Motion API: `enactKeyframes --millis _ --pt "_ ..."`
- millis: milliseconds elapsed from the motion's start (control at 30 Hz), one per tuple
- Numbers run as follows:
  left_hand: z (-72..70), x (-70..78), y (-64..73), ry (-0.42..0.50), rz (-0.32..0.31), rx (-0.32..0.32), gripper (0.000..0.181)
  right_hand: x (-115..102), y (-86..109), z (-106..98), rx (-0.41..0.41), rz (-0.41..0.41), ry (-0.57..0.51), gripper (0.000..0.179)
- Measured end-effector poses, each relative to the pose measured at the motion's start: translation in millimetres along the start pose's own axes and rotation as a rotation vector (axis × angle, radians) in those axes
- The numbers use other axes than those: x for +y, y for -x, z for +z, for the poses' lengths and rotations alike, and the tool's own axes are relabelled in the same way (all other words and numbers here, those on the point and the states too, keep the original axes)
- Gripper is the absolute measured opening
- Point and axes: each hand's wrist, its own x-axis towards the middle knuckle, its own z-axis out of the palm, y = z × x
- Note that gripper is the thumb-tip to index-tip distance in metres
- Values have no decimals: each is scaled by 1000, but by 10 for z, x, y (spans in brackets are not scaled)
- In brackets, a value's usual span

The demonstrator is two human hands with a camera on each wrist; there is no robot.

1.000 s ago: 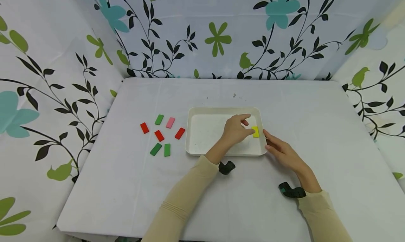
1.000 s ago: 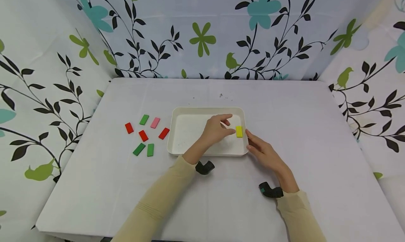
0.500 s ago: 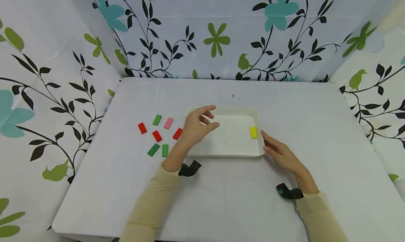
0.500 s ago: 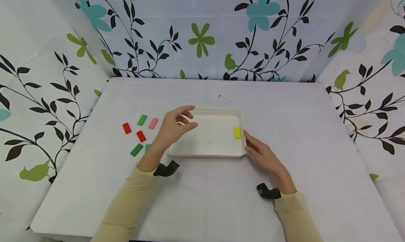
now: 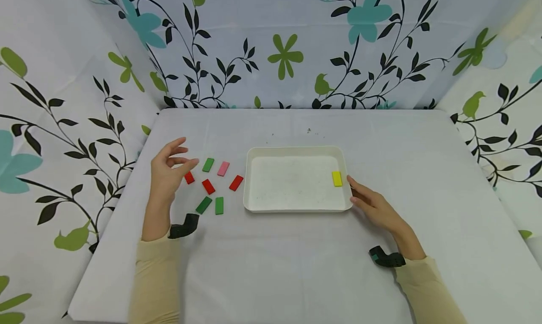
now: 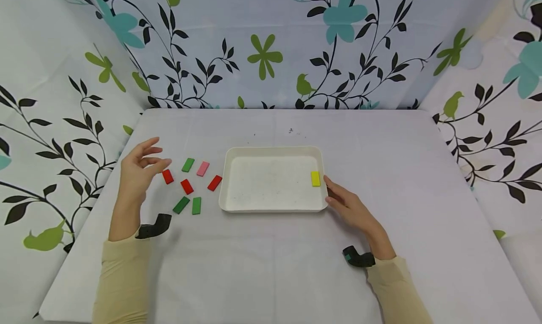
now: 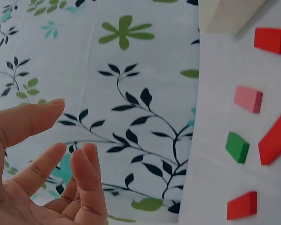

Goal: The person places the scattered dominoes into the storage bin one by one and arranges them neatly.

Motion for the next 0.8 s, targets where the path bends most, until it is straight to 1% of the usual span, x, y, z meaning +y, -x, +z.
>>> enactKeyframes --millis 100,167,233,367,467,533,600,700,800 --pt "-173 -104 -22 67 -77 60 60 -11 10 -2 0 5 -3 59" --pt "-258 -182 -32 120 -126 89 62 -24 12 -3 0 9 -2 59" --pt "-325 -267 -37 151 -169 100 64 -33 12 -4 1 11 1 59" --pt "-423 -453 -55 151 -250 97 70 -29 13 -4 1 7 8 59" --pt "-466 -604 -76 137 -304 73 74 -24 13 -1 2 -1 9 59" --pt "-474 -696 -92 131 -318 59 76 -27 15 0 1 0 3 59" --pt "-477 -773 -107 125 -319 43 76 -31 14 3 0 -4 -4 59" --pt "-465 -851 -122 124 -302 18 75 -33 12 1 -2 -8 -11 59" --pt "-453 -910 -136 92 -306 -5 74 -36 7 1 -1 -11 -11 59"
